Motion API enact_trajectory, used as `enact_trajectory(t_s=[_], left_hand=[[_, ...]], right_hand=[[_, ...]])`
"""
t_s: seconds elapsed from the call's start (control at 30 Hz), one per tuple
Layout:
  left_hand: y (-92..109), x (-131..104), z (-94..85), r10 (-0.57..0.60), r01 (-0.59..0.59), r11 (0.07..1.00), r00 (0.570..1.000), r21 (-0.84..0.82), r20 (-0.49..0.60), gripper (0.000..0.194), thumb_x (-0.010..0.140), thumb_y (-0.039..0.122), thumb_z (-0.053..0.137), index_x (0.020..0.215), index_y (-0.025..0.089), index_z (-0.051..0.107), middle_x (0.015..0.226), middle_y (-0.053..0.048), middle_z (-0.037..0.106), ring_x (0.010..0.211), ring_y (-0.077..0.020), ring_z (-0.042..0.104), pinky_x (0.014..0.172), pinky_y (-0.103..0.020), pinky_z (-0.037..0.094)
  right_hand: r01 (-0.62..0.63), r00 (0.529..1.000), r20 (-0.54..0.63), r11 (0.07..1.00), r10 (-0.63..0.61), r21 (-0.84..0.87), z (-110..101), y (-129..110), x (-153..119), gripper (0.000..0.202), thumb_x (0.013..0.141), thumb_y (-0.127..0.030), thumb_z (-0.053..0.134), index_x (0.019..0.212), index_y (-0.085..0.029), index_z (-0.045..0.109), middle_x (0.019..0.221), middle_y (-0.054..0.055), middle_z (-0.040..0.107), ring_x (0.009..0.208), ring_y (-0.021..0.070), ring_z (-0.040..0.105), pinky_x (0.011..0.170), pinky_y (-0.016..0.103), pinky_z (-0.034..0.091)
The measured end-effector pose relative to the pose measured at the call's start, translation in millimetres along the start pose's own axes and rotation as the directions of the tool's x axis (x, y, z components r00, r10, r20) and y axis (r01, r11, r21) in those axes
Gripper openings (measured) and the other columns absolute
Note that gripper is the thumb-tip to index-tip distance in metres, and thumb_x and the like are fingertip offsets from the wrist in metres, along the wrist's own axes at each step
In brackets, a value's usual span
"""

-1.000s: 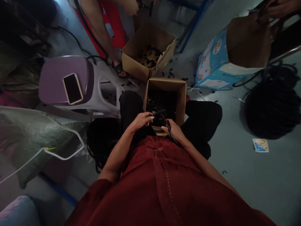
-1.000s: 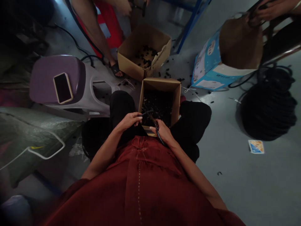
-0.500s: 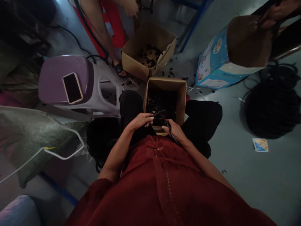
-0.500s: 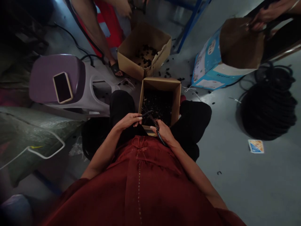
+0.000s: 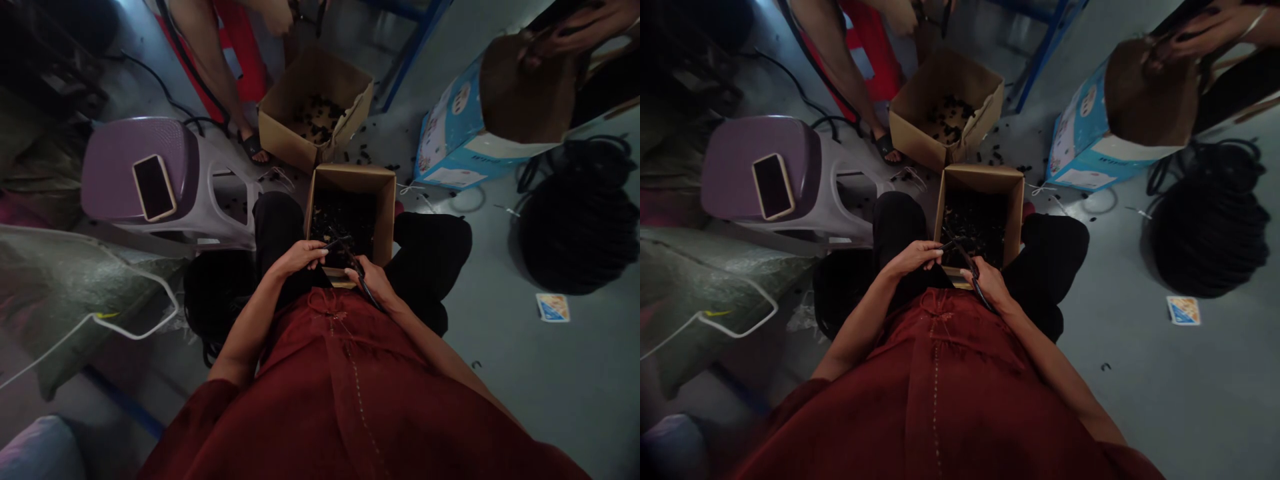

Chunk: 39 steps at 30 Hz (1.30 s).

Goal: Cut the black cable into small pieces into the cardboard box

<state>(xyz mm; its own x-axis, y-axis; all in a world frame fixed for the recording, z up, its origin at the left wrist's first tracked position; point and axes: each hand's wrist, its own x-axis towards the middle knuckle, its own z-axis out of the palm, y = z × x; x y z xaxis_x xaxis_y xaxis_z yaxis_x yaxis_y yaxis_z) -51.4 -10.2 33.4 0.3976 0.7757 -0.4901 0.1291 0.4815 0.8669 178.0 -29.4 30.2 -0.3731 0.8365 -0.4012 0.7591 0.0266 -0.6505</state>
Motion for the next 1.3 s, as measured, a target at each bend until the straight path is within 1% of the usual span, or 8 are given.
enact_trajectory(t_s=[0.27,0.5,0.7,0.83,0.9,1.07,1.2,1.3], left_hand=[[3.1,-0.5,1.4,0.002,-0.002,1.0,1.0,-0.009,-0.015,0.032,0.077,0.037,0.053,0.093,0.01,0.06,0.068,0.001,0.056,0.046,-0.0023,0.043,0.043,-0.016,0.034],[2.0,2.1,3.8,-0.006,0.008,1.0,0.998,0.029,-0.066,0.028,0.077,0.034,0.052,0.09,0.01,0.059,0.067,0.001,0.056,0.044,-0.0023,0.043,0.043,-0.016,0.034],[-5.9,6.6,8.6,0.005,0.017,0.986,0.991,0.163,-0.133,0.028,0.077,0.032,0.052,0.095,0.012,0.06,0.065,0.002,0.055,0.045,-0.0041,0.042,0.044,-0.017,0.034],[-9.1,7.4,14.5,0.036,0.008,0.955,0.989,0.296,-0.144,0.026,0.075,0.03,0.053,0.092,0.013,0.063,0.065,0.002,0.056,0.048,-0.0052,0.043,0.047,-0.018,0.033],[-9.2,7.0,16.5,0.045,0.004,0.951,0.987,0.309,-0.152,0.026,0.075,0.03,0.054,0.093,0.013,0.063,0.065,0.002,0.056,0.05,-0.0058,0.044,0.048,-0.018,0.033],[-7.4,5.8,14.5,0.026,0.007,0.984,0.983,0.177,-0.181,0.031,0.073,0.033,0.057,0.097,0.013,0.061,0.064,0.003,0.053,0.048,-0.0051,0.041,0.047,-0.019,0.032],[-5.5,5.6,9.4,0.024,-0.028,1.0,0.969,-0.011,-0.246,0.036,0.074,0.034,0.058,0.103,0.012,0.058,0.067,0.003,0.053,0.048,-0.0038,0.042,0.047,-0.018,0.033],[-4.8,4.9,6.7,0.018,-0.053,0.99,0.967,-0.129,-0.256,0.035,0.074,0.03,0.056,0.104,0.012,0.057,0.073,0.001,0.055,0.05,-0.0031,0.043,0.048,-0.017,0.034]], right_hand=[[-0.001,1.0,-0.012,1.0,0.001,0.001,2.3,2.6,-0.1,0.032,0.082,-0.045,0.047,0.103,-0.021,0.053,0.085,0.006,0.064,0.075,0.0198,0.06,0.064,0.026,0.04],[0.002,1.0,-0.027,1.0,-0.003,-0.016,3.7,4.2,0.1,0.033,0.083,-0.045,0.046,0.104,-0.021,0.054,0.081,0.006,0.064,0.072,0.0194,0.06,0.062,0.025,0.04],[-0.035,0.999,-0.015,0.999,0.034,-0.039,6.7,10.3,-0.4,0.033,0.083,-0.047,0.045,0.102,-0.021,0.054,0.075,0.006,0.063,0.069,0.0198,0.06,0.06,0.025,0.039],[-0.039,0.999,-0.028,0.999,0.039,-0.013,8.4,13.5,-0.5,0.033,0.082,-0.047,0.047,0.101,-0.022,0.055,0.073,0.005,0.063,0.068,0.0194,0.06,0.059,0.024,0.039],[-0.054,0.997,-0.049,0.998,0.055,0.022,8.5,14.6,-0.6,0.034,0.081,-0.049,0.047,0.099,-0.022,0.055,0.072,0.004,0.063,0.067,0.019,0.06,0.059,0.024,0.04],[-0.084,0.991,-0.092,0.99,0.094,0.113,6.0,15.3,-3.1,0.033,0.082,-0.051,0.044,0.093,-0.021,0.055,0.071,0.002,0.061,0.065,0.0176,0.058,0.061,0.025,0.041],[-0.083,0.995,-0.053,0.988,0.09,0.131,4.0,12.8,-5.9,0.033,0.083,-0.048,0.042,0.098,-0.021,0.053,0.079,0.004,0.062,0.07,0.0179,0.059,0.064,0.026,0.042],[-0.088,0.996,-0.02,0.987,0.091,0.132,3.9,12.0,-7.2,0.034,0.083,-0.047,0.042,0.102,-0.021,0.052,0.088,0.005,0.063,0.077,0.0192,0.06,0.068,0.028,0.043]])
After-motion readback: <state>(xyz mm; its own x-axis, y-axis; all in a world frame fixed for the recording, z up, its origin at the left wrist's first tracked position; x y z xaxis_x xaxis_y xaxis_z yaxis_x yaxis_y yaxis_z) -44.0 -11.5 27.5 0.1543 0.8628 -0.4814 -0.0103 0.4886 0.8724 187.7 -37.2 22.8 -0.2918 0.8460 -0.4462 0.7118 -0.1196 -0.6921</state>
